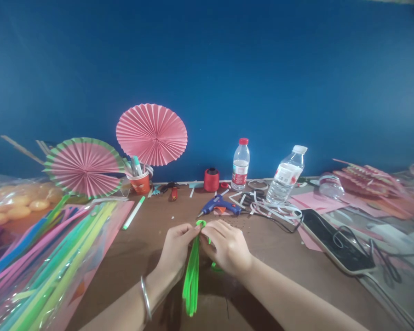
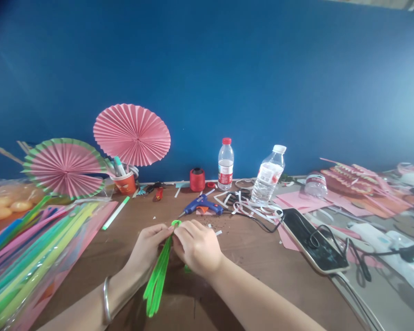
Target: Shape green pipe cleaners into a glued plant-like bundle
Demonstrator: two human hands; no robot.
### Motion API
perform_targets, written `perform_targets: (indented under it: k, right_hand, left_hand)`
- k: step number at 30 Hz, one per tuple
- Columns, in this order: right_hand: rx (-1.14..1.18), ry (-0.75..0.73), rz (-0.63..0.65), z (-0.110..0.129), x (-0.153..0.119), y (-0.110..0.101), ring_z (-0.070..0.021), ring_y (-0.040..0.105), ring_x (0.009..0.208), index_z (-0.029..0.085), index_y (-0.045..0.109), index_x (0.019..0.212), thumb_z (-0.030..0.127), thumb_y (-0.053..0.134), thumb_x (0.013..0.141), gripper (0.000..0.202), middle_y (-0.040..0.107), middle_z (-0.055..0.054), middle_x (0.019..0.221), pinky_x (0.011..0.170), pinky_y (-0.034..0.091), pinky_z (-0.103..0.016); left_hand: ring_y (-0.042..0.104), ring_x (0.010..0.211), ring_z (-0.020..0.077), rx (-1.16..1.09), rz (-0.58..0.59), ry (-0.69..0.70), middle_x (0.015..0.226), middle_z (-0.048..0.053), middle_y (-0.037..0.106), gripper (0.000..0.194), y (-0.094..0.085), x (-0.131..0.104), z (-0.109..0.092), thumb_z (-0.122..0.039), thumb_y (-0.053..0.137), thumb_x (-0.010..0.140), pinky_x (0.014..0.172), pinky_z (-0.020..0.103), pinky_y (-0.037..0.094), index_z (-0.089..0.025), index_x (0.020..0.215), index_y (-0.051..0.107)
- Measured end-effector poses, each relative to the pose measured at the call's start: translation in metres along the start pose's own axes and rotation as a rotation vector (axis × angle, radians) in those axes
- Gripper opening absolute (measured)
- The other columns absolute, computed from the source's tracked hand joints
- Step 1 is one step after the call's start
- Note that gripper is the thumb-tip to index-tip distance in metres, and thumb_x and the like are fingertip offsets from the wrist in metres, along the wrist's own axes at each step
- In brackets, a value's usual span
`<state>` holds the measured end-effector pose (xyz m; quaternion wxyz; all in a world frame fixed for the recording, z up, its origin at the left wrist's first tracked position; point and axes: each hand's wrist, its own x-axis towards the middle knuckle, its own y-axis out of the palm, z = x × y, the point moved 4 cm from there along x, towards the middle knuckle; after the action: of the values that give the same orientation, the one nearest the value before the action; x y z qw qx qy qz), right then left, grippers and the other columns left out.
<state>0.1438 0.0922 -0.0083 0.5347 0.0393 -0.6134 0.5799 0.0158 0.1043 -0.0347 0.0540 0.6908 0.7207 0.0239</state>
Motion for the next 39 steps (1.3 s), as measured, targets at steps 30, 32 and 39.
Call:
perform_targets:
  k: [30,32,39]
  right_hand:
    - [1.419,1.172,0.318,-0.023,-0.006,0.03,-0.001,0.019,0.033,0.016,0.051,0.07,0.032,0.057,0.071,0.017,0.045,0.007,0.051,0.033,0.009,-0.016]
    - [1.179,1.052,0.212,-0.024,-0.003,0.024,-0.0027,0.03,0.033,0.016,0.054,0.071,0.033,0.054,0.074,0.017,0.054,0.004,0.056,0.034,0.017,-0.016]
    - [0.059,0.36,0.151,-0.01,0.002,0.005,-0.0146,0.058,0.059,0.018,0.061,0.076,0.018,0.046,0.082,0.016,0.064,-0.003,0.066,0.057,0.037,-0.023]
  left_hand:
    - [0.058,0.066,0.0161,0.206,0.098,0.249,0.069,0.002,0.064,0.014,-0.003,0.008,-0.016,-0.029,0.059,0.073,0.064,0.024,0.044,-0.016,0.076,0.064]
    - [0.057,0.063,0.0159,0.23,0.03,0.226,0.068,0.002,0.063,0.016,-0.006,0.01,-0.014,-0.031,0.059,0.073,0.06,0.024,0.044,-0.016,0.077,0.063]
    - [0.054,0.048,0.0123,0.228,0.05,0.059,0.064,-0.003,0.061,0.016,-0.005,0.013,-0.003,-0.028,0.06,0.068,0.043,0.022,0.043,-0.019,0.081,0.055]
